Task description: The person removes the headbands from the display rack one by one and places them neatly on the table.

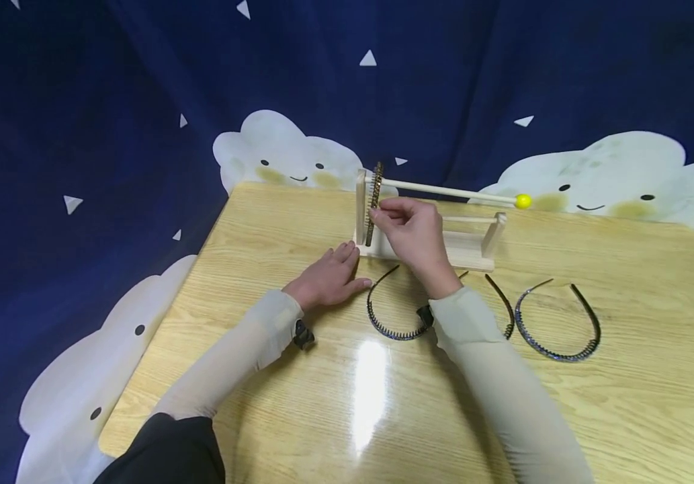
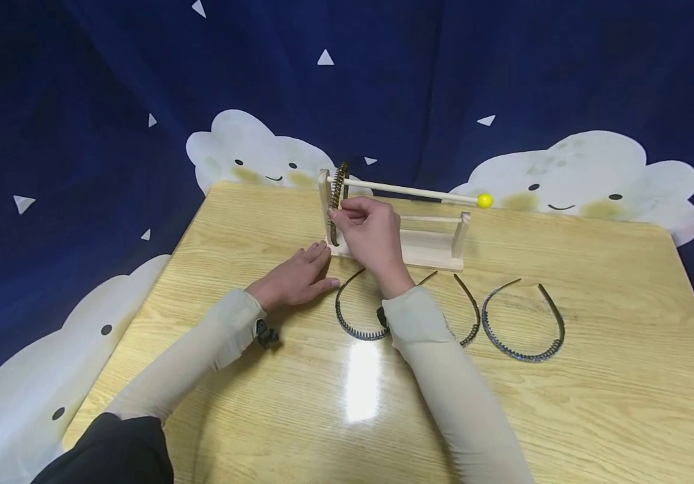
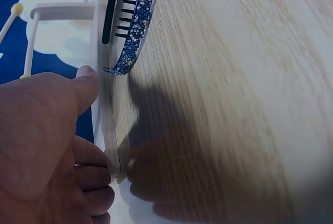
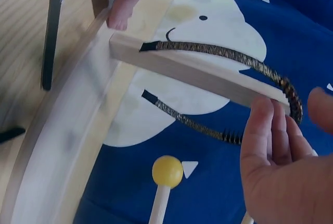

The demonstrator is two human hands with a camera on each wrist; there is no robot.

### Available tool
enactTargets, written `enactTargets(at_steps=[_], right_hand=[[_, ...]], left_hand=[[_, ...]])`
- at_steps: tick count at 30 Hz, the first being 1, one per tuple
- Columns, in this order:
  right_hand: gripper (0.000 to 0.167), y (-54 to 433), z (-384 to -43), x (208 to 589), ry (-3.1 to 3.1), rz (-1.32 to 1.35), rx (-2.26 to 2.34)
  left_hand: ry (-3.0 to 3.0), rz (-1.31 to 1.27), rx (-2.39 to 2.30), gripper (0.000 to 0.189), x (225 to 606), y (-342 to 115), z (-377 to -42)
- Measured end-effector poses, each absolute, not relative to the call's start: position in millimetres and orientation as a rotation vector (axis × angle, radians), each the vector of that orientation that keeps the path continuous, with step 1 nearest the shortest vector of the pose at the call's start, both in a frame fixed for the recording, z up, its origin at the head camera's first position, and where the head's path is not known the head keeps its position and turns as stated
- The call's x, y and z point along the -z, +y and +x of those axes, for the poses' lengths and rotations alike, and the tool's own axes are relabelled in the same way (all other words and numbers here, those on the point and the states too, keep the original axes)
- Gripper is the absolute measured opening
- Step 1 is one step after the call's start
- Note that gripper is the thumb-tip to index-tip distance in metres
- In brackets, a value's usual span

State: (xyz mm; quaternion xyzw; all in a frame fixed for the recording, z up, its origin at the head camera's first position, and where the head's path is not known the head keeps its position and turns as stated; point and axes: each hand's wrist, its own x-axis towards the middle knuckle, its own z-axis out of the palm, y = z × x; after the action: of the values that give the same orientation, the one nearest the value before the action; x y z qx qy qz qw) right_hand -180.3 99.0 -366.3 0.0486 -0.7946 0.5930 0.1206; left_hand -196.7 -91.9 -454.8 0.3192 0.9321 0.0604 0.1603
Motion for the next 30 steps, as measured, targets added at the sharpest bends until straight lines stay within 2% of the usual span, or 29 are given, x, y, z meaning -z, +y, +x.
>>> enactTargets(at_steps=[6,13,30], right_hand=[[0.013,93,-182,367,-2.292,0.061,-1.731],[0.018,90,-185,367,-2.289,-0.007,-1.803],[0.016,95,-181,349,-2.136,0.009,-1.889]], left_hand=[[2.65,0.915,-0.197,0.085,454,-92,-197],[2.662,0.907,-0.191,0.084,454,-92,-197],[2.654,0.907,-0.225,0.085,453,-92,-197]])
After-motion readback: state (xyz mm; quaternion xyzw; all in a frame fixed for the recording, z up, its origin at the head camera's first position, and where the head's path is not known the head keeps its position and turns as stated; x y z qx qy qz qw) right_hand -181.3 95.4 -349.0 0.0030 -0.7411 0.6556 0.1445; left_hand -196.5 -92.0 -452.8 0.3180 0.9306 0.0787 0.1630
